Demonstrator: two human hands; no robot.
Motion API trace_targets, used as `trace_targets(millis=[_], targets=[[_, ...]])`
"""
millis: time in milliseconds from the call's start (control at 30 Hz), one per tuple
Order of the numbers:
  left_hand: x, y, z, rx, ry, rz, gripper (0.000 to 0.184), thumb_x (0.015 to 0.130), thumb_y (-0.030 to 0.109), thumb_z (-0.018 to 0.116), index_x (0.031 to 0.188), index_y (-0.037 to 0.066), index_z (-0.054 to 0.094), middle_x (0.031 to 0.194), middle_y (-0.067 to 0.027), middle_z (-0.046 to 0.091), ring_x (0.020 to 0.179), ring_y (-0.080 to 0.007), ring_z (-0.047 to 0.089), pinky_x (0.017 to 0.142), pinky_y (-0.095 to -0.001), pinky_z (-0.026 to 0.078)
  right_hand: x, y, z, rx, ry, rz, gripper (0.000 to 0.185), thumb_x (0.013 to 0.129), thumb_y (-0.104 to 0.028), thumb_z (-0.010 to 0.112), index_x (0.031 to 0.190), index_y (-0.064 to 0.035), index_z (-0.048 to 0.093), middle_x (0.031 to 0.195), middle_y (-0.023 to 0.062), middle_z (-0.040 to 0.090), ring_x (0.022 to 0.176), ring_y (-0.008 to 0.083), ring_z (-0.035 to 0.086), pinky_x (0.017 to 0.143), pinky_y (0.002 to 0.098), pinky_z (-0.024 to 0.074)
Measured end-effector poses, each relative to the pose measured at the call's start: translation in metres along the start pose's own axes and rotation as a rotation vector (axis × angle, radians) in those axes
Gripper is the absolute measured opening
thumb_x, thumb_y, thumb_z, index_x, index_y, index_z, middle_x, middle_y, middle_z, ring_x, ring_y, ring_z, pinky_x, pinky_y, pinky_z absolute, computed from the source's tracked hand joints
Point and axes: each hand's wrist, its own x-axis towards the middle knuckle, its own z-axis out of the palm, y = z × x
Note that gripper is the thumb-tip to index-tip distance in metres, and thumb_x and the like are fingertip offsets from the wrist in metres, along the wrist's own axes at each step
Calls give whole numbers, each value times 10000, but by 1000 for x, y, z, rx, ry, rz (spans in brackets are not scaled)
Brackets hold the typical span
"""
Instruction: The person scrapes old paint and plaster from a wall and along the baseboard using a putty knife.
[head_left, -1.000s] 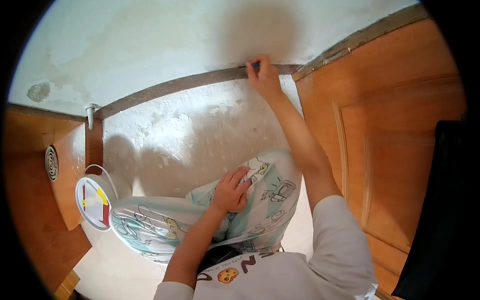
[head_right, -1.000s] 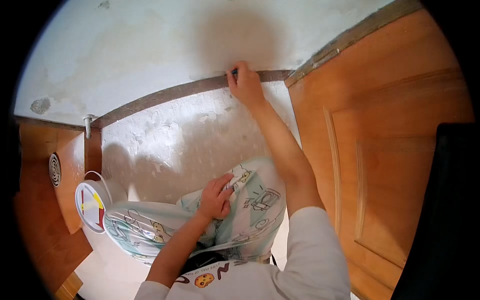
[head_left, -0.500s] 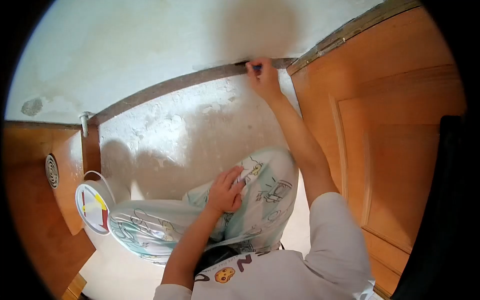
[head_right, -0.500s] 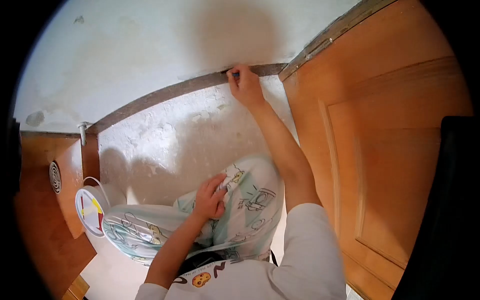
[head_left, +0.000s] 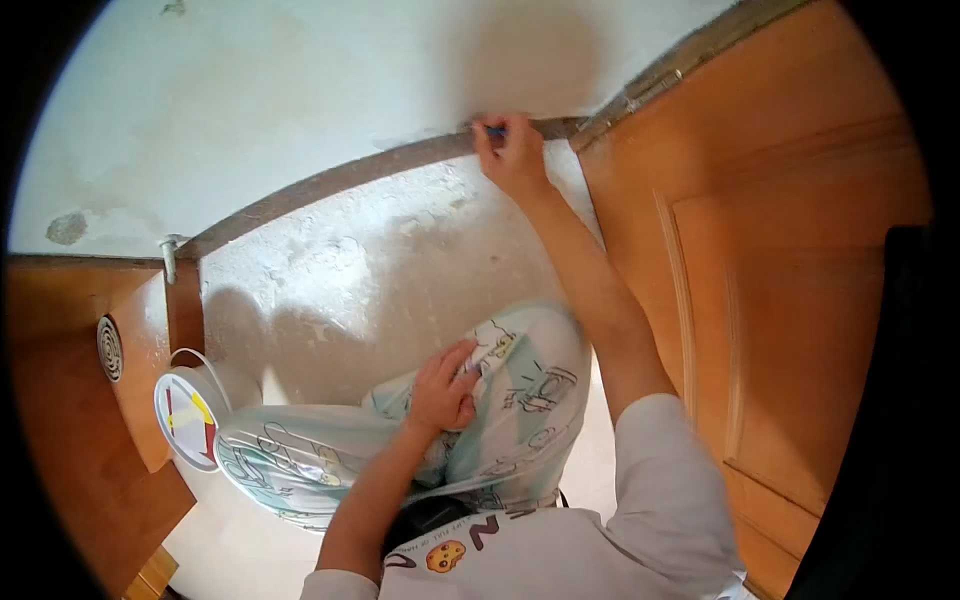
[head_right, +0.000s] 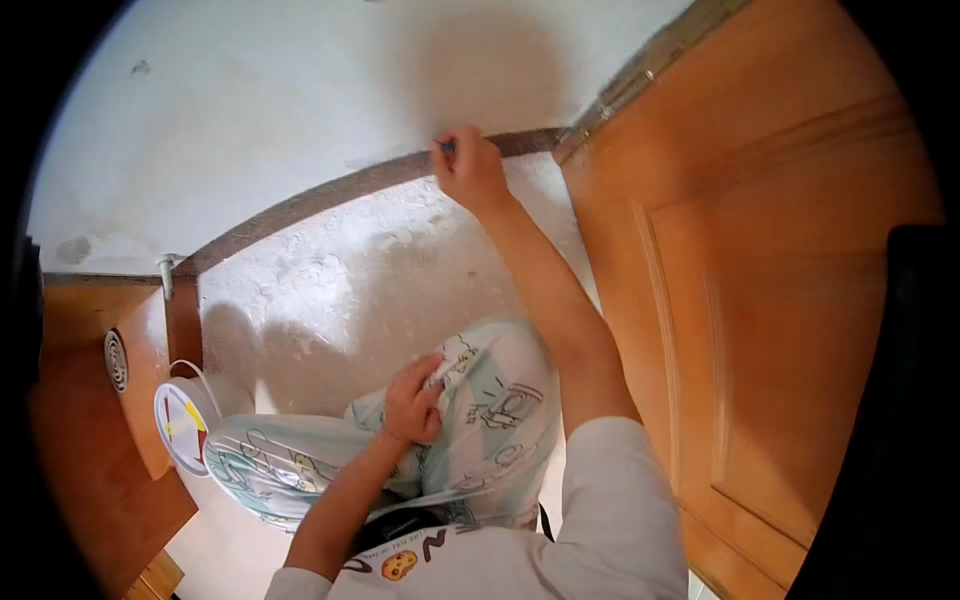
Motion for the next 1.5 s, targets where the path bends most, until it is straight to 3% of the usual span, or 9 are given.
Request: trace_targets(millis=[267,367,533,633,733,1033,1133,1267,1500], targets=[[9,-17,5,13,57,36,302,612,115,485,900,39,534,1182,-208,501,1012,-388,517,810,-451,432,-31,22,15,105,-41,127,202,792,-114,603,885,-30,444,639,145,570,534,315,568,494,393,444],[1,-4,3,-6,18,3,281,628,125,475,889,40,532,1174,-214,506,1009,-392,519,814,-454,432,-40,46,-2,-152,-324,152,187,795,-112,597,890,-46,450,661,134,576,569,296,584,517,386,450],[2,-8,8,0,49,23,286,608,143,481,866,35,538,1160,-217,517,1006,-392,522,826,-458,429,-59,11,-61,-69,-139,355,194,783,-106,608,880,-49,450,668,116,573,572,260,592,520,356,456],[4,-4,5,16,19,46,295,589,134,482,859,29,538,1165,-218,514,1005,-395,521,831,-457,426,-73,31,-98,-178,-3,482,192,824,-47,582,902,-38,407,741,72,597,582,127,577,526,261,471],[4,-5,6,1,46,61,309,578,119,479,867,25,534,1159,-225,513,1002,-400,518,832,-460,423,-56,35,-132,234,310,628,171,859,-15,526,916,-46,368,786,96,572,597,138,569,513,272,466],[10,-3,4,7,40,81,308,578,109,476,869,21,527,1138,-228,521,967,-405,530,807,-466,431,55,33,-149,211,301,357,159,854,-34,525,925,-24,384,764,104,573,607,164,590,567,294,474],[4,-5,7,1,49,77,299,584,114,475,866,27,525,1142,-227,520,965,-402,532,804,-469,432,12,99,-105,-212,-189,413,195,860,-47,529,947,-33,354,850,107,550,652,170,593,569,278,477],[3,-6,6,42,55,66,279,591,120,477,853,37,522,1152,-227,517,969,-399,532,801,-470,433,-5,99,-84,107,46,567,198,865,-64,527,955,-37,353,811,82,532,644,129,572,555,240,459],[5,-7,7,-8,47,65,261,599,129,479,840,40,524,1155,-224,516,981,-393,531,805,-458,430,23,67,-94,185,242,356,194,851,-89,558,948,-30,401,720,68,575,601,170,586,544,294,457]])
